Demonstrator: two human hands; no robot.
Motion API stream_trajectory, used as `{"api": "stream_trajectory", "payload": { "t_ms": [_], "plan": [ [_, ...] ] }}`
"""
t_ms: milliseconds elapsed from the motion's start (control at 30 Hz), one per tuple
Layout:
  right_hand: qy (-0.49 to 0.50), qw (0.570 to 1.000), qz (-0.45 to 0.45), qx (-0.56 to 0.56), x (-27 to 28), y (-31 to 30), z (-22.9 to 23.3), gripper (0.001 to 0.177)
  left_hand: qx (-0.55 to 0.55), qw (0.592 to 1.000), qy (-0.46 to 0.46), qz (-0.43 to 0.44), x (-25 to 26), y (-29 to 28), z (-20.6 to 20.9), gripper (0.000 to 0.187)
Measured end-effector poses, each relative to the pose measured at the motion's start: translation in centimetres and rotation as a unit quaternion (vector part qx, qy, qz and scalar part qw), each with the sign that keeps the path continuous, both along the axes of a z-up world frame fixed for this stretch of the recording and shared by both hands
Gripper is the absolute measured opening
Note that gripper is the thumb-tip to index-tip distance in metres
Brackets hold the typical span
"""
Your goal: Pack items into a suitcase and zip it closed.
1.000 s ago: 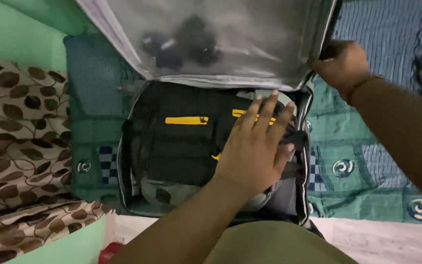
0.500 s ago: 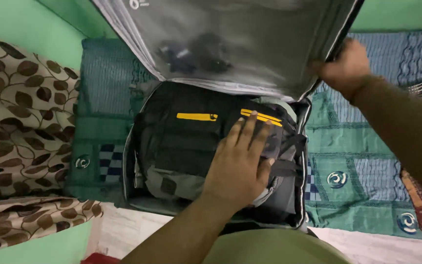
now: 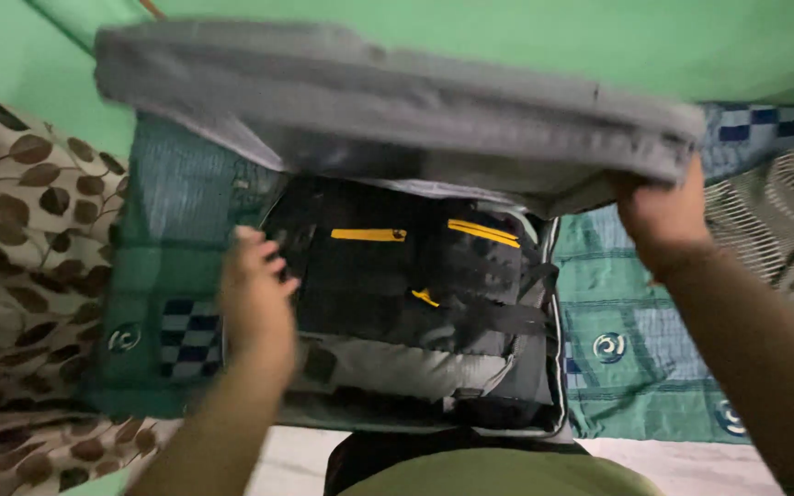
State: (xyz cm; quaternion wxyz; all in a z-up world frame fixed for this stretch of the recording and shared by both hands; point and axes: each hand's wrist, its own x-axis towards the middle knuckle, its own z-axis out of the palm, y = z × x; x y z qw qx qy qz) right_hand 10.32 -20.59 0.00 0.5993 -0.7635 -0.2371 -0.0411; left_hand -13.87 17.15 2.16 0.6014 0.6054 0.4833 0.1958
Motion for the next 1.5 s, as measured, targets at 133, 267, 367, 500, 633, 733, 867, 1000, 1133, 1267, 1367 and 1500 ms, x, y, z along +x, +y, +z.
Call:
{"api": "stream_trajectory", "payload": {
  "t_ms": [133,267,367,500,633,733,867,1000,1133,1267,1367,1500],
  "plan": [
    [0.012,0.985,-0.071,-0.159,-3.7,-1.4,1.5,0.021,-0.112,0.989,-0.062,0.075,-0.2,6.2,5.0,0.081],
    [0.239,0.966,-0.102,0.009,-7.9,-0.8,4.9,0.025,-0.213,0.967,-0.126,0.051,-0.7,9.9,8.9,0.087],
    [0.239,0.964,-0.113,0.016,-10.7,-0.9,5.2,0.034,-0.224,0.969,-0.093,-0.04,-1.1,12.0,8.4,0.083],
    [0.299,0.935,-0.178,0.067,-13.0,-1.0,3.9,0.036,-0.229,0.971,-0.063,-0.01,-1.9,12.4,7.8,0.075],
    [0.32,0.916,-0.21,0.121,-15.6,-1.2,1.6,0.034,-0.22,0.975,0.022,0.031,-3.9,12.6,5.3,0.066],
    [0.325,0.908,-0.204,0.166,-17.6,-0.9,1.3,0.037,-0.259,0.965,0.006,0.023,-5.9,12.8,2.2,0.064],
    [0.354,0.891,-0.221,0.177,-20.4,-1.3,-0.1,0.043,-0.241,0.958,0.118,0.101,-7.3,11.0,1.3,0.071],
    [0.454,0.807,-0.205,0.316,-21.9,-3.1,-2.0,0.046,-0.243,0.952,0.159,0.092,-9.0,9.8,0.4,0.079],
    [0.559,0.742,-0.177,0.326,-22.2,-4.5,-1.8,0.051,-0.31,0.919,0.195,0.148,-12.4,15.8,-10.7,0.081],
    [0.605,0.765,-0.145,0.166,-21.9,-7.6,-3.3,0.047,-0.61,0.768,0.078,-0.176,-25.6,27.6,-30.6,0.099],
    [0.621,0.764,-0.117,0.13,-23.4,-9.1,-4.4,0.047,-0.641,0.748,0.118,-0.129,-28.9,26.5,-29.8,0.103],
    [0.637,0.753,-0.06,0.154,-24.6,-10.4,-6.4,0.05,-0.323,0.923,0.161,0.132,-21.4,6.7,-7.6,0.078]
  ]
}}
